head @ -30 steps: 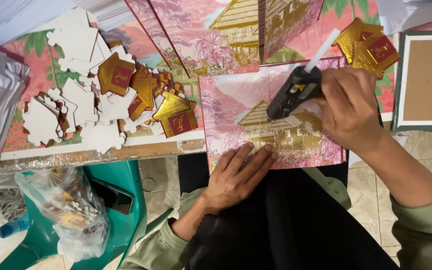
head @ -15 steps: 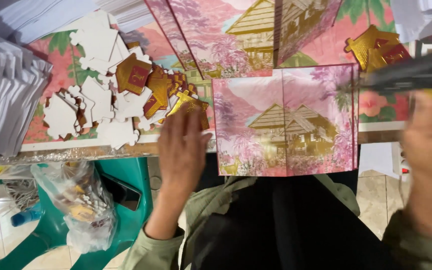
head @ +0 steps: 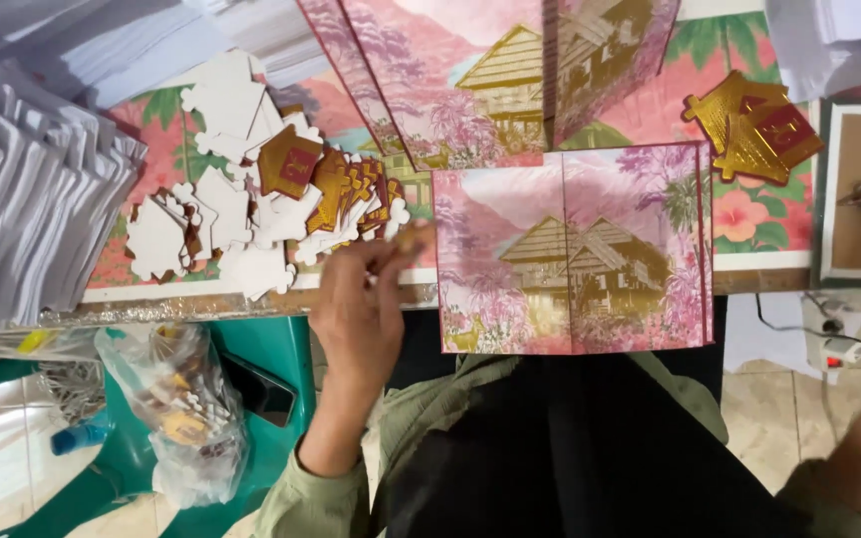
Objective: Assembling decorative cards by gluing gold house-shaped ornaments onto printed cardstock using a hot glue gun.
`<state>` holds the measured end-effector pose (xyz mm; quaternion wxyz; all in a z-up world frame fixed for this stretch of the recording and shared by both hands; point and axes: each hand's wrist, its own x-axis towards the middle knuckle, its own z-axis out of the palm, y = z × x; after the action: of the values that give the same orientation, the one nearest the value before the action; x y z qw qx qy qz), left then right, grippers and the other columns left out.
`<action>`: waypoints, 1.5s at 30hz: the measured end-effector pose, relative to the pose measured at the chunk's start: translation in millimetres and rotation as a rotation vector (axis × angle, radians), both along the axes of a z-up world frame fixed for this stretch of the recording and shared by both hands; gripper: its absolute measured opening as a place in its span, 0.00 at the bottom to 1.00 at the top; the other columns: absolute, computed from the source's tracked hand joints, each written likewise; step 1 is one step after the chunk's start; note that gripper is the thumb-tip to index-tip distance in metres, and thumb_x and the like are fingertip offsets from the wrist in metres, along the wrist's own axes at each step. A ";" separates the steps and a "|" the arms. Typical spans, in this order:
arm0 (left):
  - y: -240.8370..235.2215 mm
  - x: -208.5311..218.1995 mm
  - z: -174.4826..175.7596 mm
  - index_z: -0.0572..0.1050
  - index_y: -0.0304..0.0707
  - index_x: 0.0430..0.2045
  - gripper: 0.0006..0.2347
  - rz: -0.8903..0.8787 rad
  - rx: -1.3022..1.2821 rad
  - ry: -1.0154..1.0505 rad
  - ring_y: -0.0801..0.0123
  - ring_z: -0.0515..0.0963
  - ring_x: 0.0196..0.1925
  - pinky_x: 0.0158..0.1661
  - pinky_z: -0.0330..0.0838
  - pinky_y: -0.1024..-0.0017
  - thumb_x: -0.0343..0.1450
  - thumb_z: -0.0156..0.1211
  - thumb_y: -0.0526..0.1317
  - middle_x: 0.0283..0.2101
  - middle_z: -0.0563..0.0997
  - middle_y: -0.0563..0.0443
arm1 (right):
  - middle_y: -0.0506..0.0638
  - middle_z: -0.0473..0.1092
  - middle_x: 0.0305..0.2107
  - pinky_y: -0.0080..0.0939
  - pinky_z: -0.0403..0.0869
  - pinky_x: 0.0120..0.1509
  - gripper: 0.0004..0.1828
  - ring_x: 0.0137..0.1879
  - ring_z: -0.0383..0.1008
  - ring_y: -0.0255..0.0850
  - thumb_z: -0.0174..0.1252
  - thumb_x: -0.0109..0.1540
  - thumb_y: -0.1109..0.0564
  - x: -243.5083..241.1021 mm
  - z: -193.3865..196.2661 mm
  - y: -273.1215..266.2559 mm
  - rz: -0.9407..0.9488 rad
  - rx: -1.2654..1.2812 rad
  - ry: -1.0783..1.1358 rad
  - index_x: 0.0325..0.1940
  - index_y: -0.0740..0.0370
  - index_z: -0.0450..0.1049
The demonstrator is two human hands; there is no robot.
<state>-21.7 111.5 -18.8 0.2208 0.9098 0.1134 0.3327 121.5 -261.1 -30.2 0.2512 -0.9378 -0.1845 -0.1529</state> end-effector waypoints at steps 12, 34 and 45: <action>-80.2 45.4 17.1 0.75 0.43 0.40 0.12 -0.283 -0.626 0.030 0.72 0.75 0.18 0.25 0.72 0.77 0.64 0.65 0.37 0.23 0.79 0.55 | 0.53 0.65 0.11 0.27 0.63 0.13 0.08 0.11 0.60 0.32 0.59 0.55 0.68 -16.7 19.4 124.9 0.338 0.724 0.645 0.39 0.68 0.73; -82.1 53.8 -37.4 0.78 0.35 0.31 0.06 -0.240 -0.135 -0.034 0.65 0.73 0.21 0.22 0.71 0.74 0.63 0.61 0.30 0.20 0.71 0.50 | 0.56 0.68 0.20 0.35 0.63 0.18 0.06 0.19 0.68 0.41 0.61 0.57 0.67 -13.8 -4.3 144.5 0.378 0.410 0.319 0.38 0.65 0.74; -68.8 42.9 -21.0 0.72 0.30 0.40 0.07 -0.266 -0.066 0.011 0.57 0.67 0.29 0.29 0.65 0.65 0.70 0.53 0.32 0.28 0.65 0.46 | 0.64 0.60 0.55 0.39 0.77 0.39 0.51 0.47 0.66 0.51 0.86 0.57 0.57 114.2 20.0 166.2 0.274 0.194 -0.198 0.67 0.63 0.52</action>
<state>21.2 42.6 -39.8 0.2920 0.9109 0.0040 0.2916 235.7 -94.9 -10.2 0.3395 -0.8556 -0.3189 -0.2259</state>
